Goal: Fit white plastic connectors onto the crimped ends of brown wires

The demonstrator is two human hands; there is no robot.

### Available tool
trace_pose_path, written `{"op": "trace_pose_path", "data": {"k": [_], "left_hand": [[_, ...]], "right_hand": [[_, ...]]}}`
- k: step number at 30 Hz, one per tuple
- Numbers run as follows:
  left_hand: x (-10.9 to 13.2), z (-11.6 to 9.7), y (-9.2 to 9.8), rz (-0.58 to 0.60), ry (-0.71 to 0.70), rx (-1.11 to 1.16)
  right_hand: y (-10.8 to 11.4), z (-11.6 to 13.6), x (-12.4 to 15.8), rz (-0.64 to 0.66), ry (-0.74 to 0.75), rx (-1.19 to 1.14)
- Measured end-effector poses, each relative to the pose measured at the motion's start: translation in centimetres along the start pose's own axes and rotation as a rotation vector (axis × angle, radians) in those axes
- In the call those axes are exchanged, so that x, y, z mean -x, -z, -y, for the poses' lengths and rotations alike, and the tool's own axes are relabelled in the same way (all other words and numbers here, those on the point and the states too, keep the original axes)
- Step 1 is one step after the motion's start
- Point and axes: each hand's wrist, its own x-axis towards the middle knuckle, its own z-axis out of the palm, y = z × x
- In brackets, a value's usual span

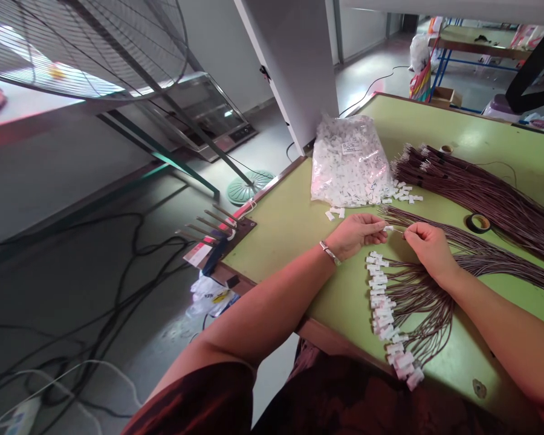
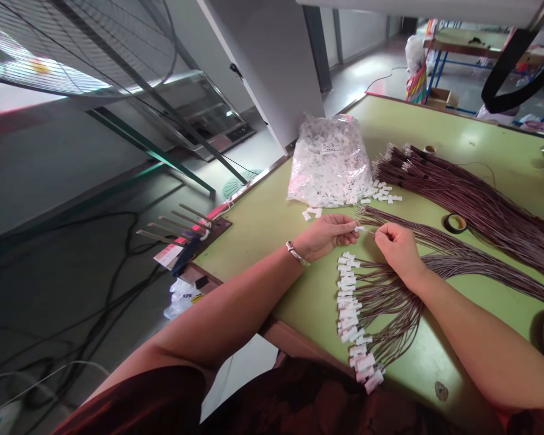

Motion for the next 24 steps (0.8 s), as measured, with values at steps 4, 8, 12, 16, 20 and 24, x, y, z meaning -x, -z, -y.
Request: {"op": "trace_pose_path", "data": {"k": [4,8,12,16,20,24], "left_hand": [[0.21,-0.11,0.01,0.020,-0.026,-0.041],[0.25,-0.08,-0.07,0.012,-0.057,-0.096],[0.19,0.02,-0.01,0.021,-0.070,-0.108],[0.12,-0.02,0.17,0.050,-0.073,-0.148],[-0.03,0.08,0.30,0.081,-0.109,-0.199],[-0.17,0.26,0.27,0.094,-0.135,-0.203]], "right_hand": [[0.05,-0.23,-0.15,0.004,-0.003,0.012],[0.17,-0.21,-0.11,0.000,-0.005,0.023],[0.12,-0.11,0.01,0.018,0.005,0.027],[0.07,-0.06,0.02,0.022,0.017,0.039],[0.07,-0.04,0.10,0.023,0.064,0.090],[-0.01,-0.06,0.25,-0.006,0.115,0.130]]}}
